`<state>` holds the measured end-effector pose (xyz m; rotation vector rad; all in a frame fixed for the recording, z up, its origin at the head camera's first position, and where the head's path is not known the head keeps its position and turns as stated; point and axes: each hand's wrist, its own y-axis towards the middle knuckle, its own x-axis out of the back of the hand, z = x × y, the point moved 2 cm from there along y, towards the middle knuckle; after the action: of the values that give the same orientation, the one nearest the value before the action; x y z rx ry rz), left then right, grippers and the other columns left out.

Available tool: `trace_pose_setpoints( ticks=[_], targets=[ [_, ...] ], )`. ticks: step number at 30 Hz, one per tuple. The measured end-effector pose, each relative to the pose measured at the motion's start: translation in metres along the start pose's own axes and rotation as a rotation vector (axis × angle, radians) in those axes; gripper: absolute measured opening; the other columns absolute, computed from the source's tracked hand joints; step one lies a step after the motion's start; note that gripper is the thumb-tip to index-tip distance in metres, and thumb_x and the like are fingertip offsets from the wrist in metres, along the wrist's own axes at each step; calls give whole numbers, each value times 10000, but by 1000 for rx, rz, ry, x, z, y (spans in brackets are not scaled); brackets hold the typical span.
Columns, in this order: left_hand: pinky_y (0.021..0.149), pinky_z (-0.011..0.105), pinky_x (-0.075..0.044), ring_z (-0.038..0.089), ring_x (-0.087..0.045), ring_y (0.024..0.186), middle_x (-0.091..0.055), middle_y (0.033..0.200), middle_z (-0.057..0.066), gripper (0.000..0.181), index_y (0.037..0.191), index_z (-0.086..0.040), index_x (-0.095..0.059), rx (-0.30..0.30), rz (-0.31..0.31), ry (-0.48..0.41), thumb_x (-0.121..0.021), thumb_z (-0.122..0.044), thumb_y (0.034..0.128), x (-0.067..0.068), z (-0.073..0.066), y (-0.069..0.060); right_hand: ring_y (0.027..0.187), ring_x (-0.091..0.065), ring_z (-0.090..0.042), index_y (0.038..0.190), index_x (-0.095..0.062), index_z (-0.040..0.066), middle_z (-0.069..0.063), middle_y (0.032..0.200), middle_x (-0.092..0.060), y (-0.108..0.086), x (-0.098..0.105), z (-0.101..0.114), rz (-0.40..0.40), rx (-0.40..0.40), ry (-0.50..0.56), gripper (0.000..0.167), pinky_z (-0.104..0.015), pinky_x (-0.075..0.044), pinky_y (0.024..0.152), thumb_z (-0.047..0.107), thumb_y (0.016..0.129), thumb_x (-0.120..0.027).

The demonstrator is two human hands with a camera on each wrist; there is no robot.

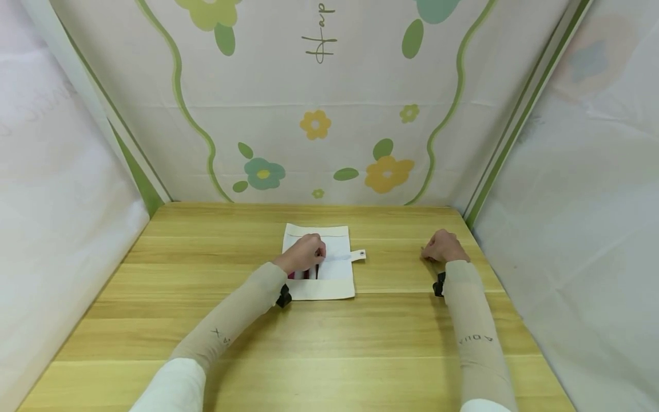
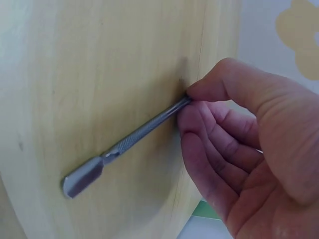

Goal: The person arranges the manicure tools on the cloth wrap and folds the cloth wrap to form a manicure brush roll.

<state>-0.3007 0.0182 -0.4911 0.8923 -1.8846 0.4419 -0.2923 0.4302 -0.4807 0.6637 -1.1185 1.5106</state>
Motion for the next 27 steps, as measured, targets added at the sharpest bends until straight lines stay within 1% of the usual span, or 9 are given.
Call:
trace_pose_setpoints(
  ticks=[2, 6, 9, 13, 17, 21, 27],
  targets=[
    [818, 336, -536, 169, -557, 847, -679, 955, 82, 176, 875, -42, -781, 3, 0, 0, -665, -5, 1002, 0, 0, 0, 633, -562, -157, 765, -775, 75, -43, 742, -749, -2, -1, 2, -9, 6, 1, 216, -303, -463, 661, 188, 927, -689],
    [821, 328, -541, 165, -557, 846, -675, 951, 78, 170, 871, -36, -776, 4, -4, 2, -668, 0, 997, -1, 2, 0, 630, -565, -147, 770, -763, 63, -44, 727, -736, -4, -3, 9, -21, 52, 7, 203, -282, -461, 655, 184, 922, -703],
    [828, 335, -533, 170, -549, 842, -671, 937, 78, 175, 863, -31, -772, 1, -9, 3, -666, 0, 999, -1, 2, -1, 672, -598, -155, 832, -776, 49, -54, 757, -746, -2, -6, 17, -26, 102, 20, 172, -274, -480, 664, 184, 919, -716],
    [818, 339, -512, 169, -532, 825, -663, 916, 75, 189, 850, -35, -765, -4, -16, 3, -661, -5, 1005, 0, 2, -2, 746, -638, -173, 930, -798, 53, -60, 843, -771, 4, -11, 31, -40, 139, 48, 161, -277, -506, 680, 205, 932, -743],
    [793, 343, -483, 170, -501, 790, -650, 885, 84, 221, 829, -24, -756, -21, -18, -9, -639, 1, 1016, 2, 0, -3, 789, -651, -188, 979, -796, 40, -87, 925, -779, 6, -14, 50, -51, 183, 76, 182, -287, -518, 695, 211, 949, -742],
    [797, 349, -454, 177, -472, 778, -644, 860, 100, 237, 823, 5, -748, -32, -11, -20, -620, 13, 1022, 3, -1, -3, 817, -670, -190, 999, -797, 28, -110, 963, -783, 7, -18, 74, -54, 233, 91, 180, -292, -527, 719, 188, 951, -731],
    [799, 346, -452, 173, -467, 780, -640, 849, 92, 227, 825, 8, -746, -30, -17, -22, -626, 15, 1018, 4, 0, -3, 859, -677, -212, 994, -804, 54, -113, 999, -781, 12, -24, 113, -56, 275, 112, 159, -302, -527, 745, 184, 935, -731]
  ],
)
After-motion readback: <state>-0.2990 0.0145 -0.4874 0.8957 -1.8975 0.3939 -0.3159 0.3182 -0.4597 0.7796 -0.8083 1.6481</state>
